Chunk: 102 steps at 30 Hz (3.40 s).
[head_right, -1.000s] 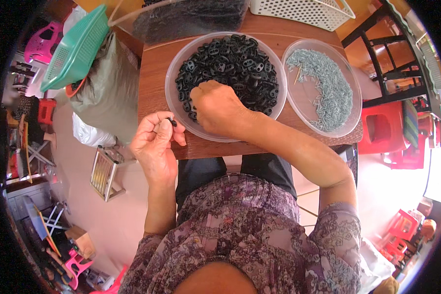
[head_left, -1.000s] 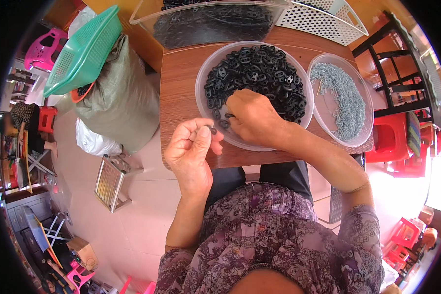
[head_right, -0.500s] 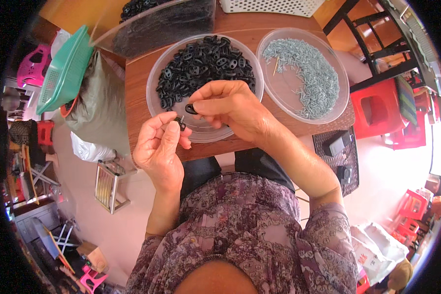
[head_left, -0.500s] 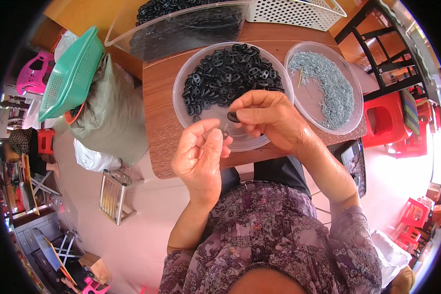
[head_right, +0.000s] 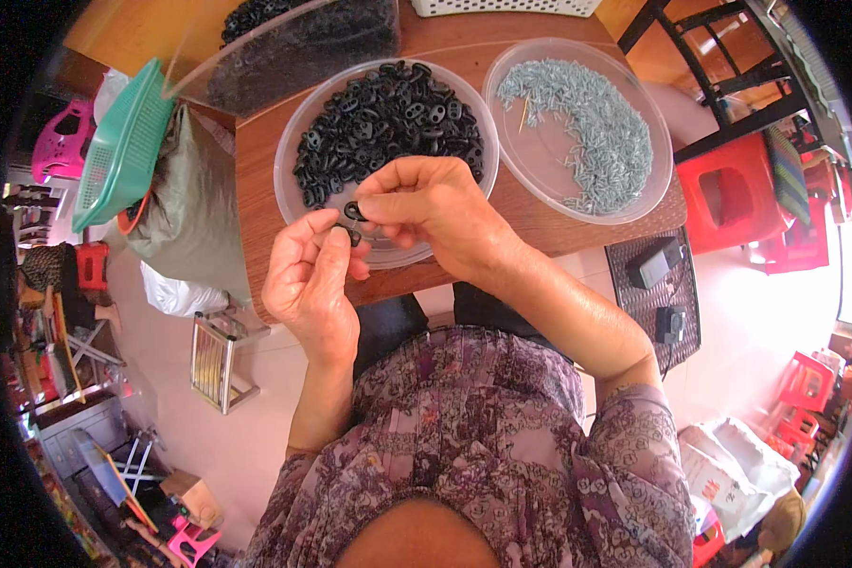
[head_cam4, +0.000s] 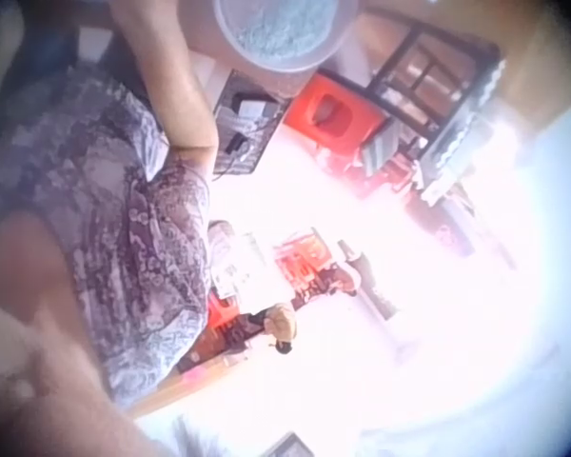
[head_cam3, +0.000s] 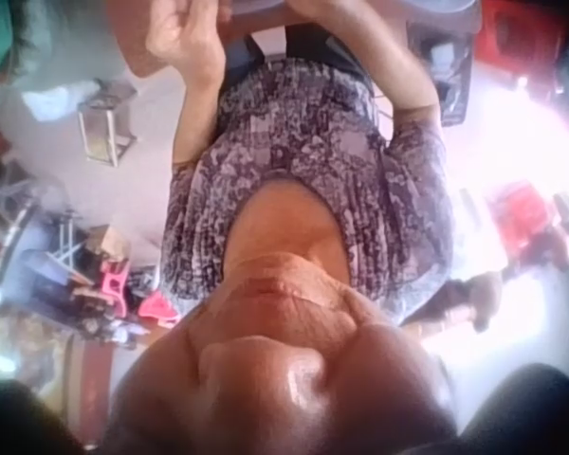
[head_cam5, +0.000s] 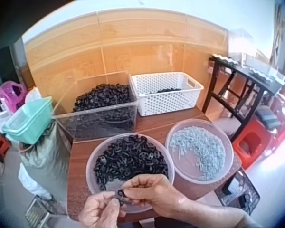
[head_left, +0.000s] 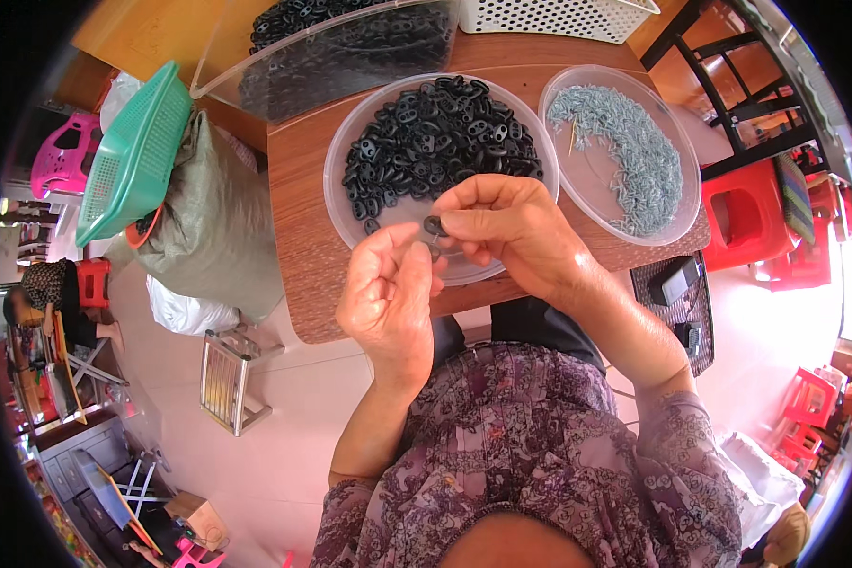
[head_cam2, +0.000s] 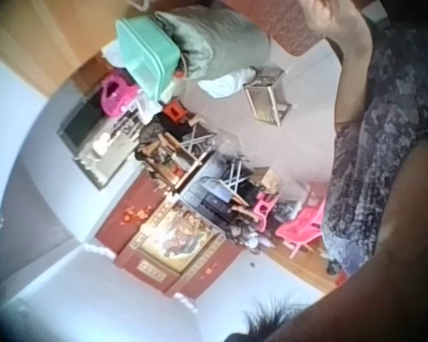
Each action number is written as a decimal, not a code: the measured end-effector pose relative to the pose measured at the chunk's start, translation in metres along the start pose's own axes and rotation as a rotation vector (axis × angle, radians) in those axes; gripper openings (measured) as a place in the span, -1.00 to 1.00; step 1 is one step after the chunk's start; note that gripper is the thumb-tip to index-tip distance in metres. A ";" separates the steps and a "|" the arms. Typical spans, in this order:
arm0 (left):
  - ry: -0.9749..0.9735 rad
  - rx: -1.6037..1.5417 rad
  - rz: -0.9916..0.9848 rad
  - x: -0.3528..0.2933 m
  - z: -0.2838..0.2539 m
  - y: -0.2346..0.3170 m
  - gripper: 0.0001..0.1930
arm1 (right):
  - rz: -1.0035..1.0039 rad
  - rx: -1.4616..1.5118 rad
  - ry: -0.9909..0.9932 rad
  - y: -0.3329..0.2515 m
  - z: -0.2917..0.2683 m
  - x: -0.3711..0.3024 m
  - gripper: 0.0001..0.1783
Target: The person assembles plastic cord locks by picking springs and plastic stopper parts from trays and inserting the springs into the plastic components by hand.
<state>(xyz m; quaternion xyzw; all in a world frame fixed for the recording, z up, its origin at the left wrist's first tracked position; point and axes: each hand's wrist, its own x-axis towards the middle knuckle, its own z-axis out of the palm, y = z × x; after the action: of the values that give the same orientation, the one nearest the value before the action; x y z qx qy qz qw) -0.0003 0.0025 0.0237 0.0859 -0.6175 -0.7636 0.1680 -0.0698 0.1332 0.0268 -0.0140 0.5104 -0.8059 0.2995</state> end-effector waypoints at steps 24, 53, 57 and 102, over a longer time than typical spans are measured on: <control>0.066 0.100 0.091 0.000 0.005 -0.008 -0.84 | -0.280 -0.157 0.195 0.016 0.020 -0.011 -0.89; 0.018 -0.122 -0.097 0.002 0.006 -0.007 -0.73 | -0.788 -0.777 0.306 0.033 0.021 -0.017 -0.68; 0.001 -0.188 -0.165 0.003 0.004 -0.004 -0.70 | -0.796 -0.778 0.296 0.033 0.020 -0.017 -0.68; 0.005 -0.202 0.048 -0.016 0.002 -0.013 -0.65 | -1.000 -0.855 0.243 0.043 0.024 -0.018 -0.67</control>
<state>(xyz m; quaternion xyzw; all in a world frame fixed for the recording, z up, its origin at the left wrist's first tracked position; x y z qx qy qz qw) 0.0119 0.0128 0.0105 0.0556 -0.5390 -0.8174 0.1955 -0.0271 0.1098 0.0081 -0.2756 0.7470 -0.5703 -0.2018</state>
